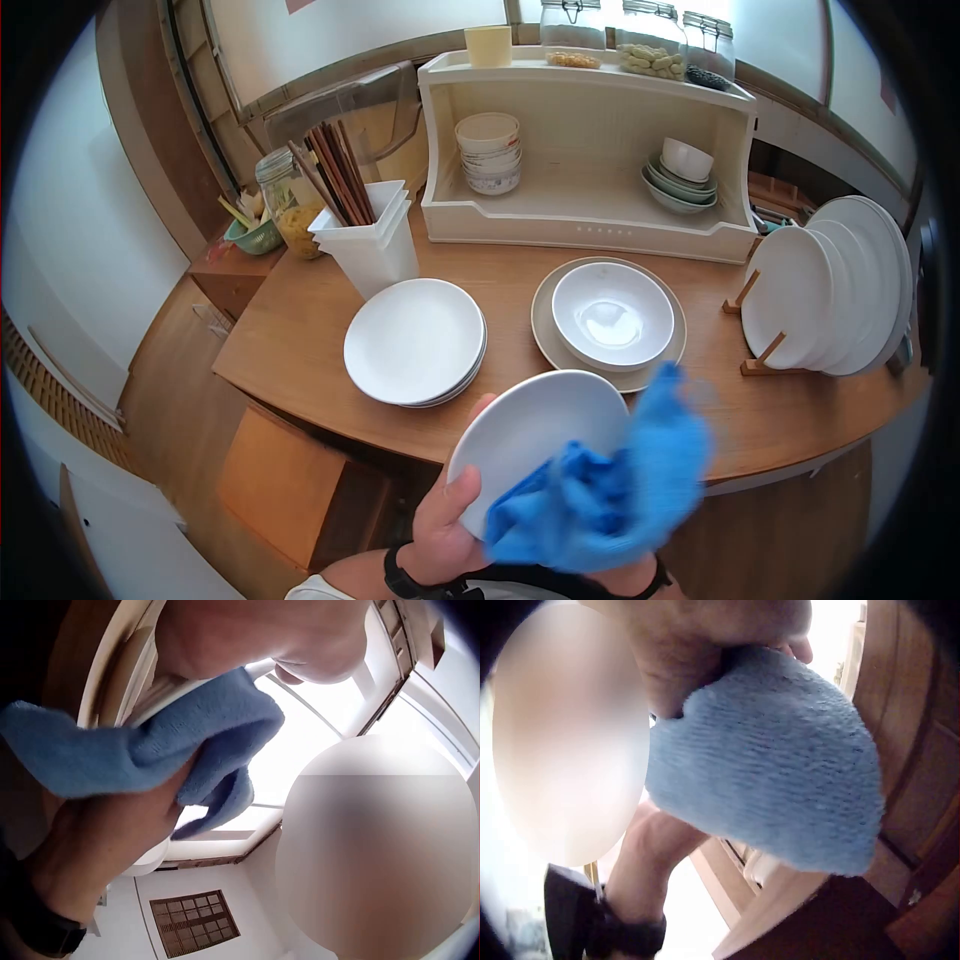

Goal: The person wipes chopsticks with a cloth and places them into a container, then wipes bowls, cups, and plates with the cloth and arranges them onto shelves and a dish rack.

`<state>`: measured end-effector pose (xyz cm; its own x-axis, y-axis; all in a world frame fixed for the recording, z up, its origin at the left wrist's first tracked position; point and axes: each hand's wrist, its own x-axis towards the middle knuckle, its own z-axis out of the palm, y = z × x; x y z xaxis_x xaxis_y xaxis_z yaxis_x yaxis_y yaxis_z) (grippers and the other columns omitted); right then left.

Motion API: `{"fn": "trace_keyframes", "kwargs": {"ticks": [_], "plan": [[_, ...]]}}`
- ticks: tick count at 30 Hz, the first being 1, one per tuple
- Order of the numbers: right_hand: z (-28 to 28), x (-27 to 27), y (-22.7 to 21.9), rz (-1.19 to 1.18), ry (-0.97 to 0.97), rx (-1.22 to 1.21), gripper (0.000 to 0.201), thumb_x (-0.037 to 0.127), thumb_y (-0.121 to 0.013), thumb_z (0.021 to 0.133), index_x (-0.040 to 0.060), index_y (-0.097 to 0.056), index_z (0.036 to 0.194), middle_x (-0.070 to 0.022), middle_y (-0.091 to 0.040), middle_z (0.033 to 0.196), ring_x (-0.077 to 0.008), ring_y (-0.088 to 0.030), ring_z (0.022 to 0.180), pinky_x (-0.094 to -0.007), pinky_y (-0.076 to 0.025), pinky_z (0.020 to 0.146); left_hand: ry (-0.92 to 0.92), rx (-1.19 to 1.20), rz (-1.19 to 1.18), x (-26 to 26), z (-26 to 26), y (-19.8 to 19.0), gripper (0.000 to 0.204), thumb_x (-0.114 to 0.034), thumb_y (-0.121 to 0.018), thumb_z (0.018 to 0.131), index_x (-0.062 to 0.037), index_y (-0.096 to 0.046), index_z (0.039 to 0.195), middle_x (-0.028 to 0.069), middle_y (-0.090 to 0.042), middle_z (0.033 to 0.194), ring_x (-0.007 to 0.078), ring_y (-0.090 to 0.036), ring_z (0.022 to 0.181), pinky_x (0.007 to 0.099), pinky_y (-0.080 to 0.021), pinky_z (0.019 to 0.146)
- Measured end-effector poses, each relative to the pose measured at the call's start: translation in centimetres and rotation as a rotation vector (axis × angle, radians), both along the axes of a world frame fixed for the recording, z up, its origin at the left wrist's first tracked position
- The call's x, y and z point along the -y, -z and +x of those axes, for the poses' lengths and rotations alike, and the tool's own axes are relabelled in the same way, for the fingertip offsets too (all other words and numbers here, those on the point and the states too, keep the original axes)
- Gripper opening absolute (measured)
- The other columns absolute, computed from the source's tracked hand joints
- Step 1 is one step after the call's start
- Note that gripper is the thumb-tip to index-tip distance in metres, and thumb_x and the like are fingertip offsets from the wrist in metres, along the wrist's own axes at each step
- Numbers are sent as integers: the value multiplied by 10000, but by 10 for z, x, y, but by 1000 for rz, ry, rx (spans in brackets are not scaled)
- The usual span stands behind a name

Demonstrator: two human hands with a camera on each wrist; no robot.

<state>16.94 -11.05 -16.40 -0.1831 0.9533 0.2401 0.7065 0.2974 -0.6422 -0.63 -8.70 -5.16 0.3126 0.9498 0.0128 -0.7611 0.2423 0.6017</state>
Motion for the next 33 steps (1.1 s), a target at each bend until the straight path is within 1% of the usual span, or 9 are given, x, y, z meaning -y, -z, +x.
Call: {"fn": "trace_keyframes", "kwargs": {"ticks": [8, 11, 14, 22, 23, 26, 27, 29, 33], "plan": [[-19, -36, -114, 459, -201, 7, 610, 360, -693, 773, -23, -560, 1230, -233, -524, 1295, -438, -435, 1264, -504, -250, 1117, -48, -194, -68, 9, 10, 0, 773, -379, -567, 905, -21, -177, 1468, 171, -321, 1469, 296, -357, 1338, 427, -282, 1108], [-16, -41, -112, 402, -127, -29, 642, 353, -634, 829, -15, -470, 1329, -241, -404, 1427, -398, -356, 1354, -474, -258, 1123, -215, -296, 303, 14, 3, 8, 758, -467, -444, 940, -47, -129, 1486, 180, -265, 1497, 317, -341, 1347, 439, -231, 1134], [-77, -37, -24, -518, -144, -1436, 416, 214, -456, 980, 16, -442, 1347, -125, -442, 1413, -203, -418, 1309, -352, -277, 1134, -312, -329, 346, 8, 7, 3, 786, -486, -499, 917, -33, -164, 1465, 188, -283, 1472, 308, -340, 1337, 446, -283, 1101], [-24, -59, -119, 475, -72, -52, 515, 275, -421, 1007, 10, -320, 1437, -141, -435, 1420, -260, -414, 1328, -398, -297, 1130, -253, -625, 367, 3, 5, 5, 820, -539, -607, 857, -75, -273, 1445, 155, -388, 1391, 249, -401, 1274, 397, -320, 1070], [-23, -52, -120, 467, -36, -25, 515, 275, -421, 1007, 10, -320, 1437, -141, -435, 1420, -260, -414, 1328, -398, -297, 1130, -226, -606, 383, 3, 12, 7, 819, -538, -604, 858, -73, -271, 1445, 157, -387, 1392, 251, -402, 1274, 399, -321, 1070], [-46, -34, -114, 4, -383, -1398, 568, 322, -431, 1002, 13, -281, 1453, -140, -345, 1467, -254, -349, 1352, -389, -254, 1146, -163, -561, 430, 3, 28, 13, 817, -535, -595, 863, -67, -263, 1445, 162, -387, 1393, 258, -404, 1274, 405, -323, 1068], [-45, -31, -116, 18, -355, -1391, 568, 322, -431, 1002, 13, -281, 1453, -140, -345, 1467, -254, -349, 1352, -389, -254, 1146, -149, -553, 447, 3, 31, 14, 816, -533, -592, 865, -65, -260, 1445, 164, -386, 1394, 260, -404, 1275, 407, -324, 1068], [-44, -29, -121, 604, -228, -732, 547, 165, -779, 737, 29, -519, 1199, -123, -590, 1130, -259, -574, 1035, -377, -465, 939, -148, -544, 485, 3, 34, 15, 814, -531, -586, 868, -61, -255, 1444, 168, -386, 1395, 264, -405, 1275, 411, -326, 1066], [-38, -44, -150, 704, -224, -680, 655, 269, -559, 920, -39, -292, 1433, -192, -388, 1428, -300, -377, 1332, -401, -252, 1144, -201, -556, 555, 4, 27, 15, 811, -526, -575, 875, -53, -245, 1444, 175, -385, 1397, 273, -408, 1275, 419, -330, 1064]]}}
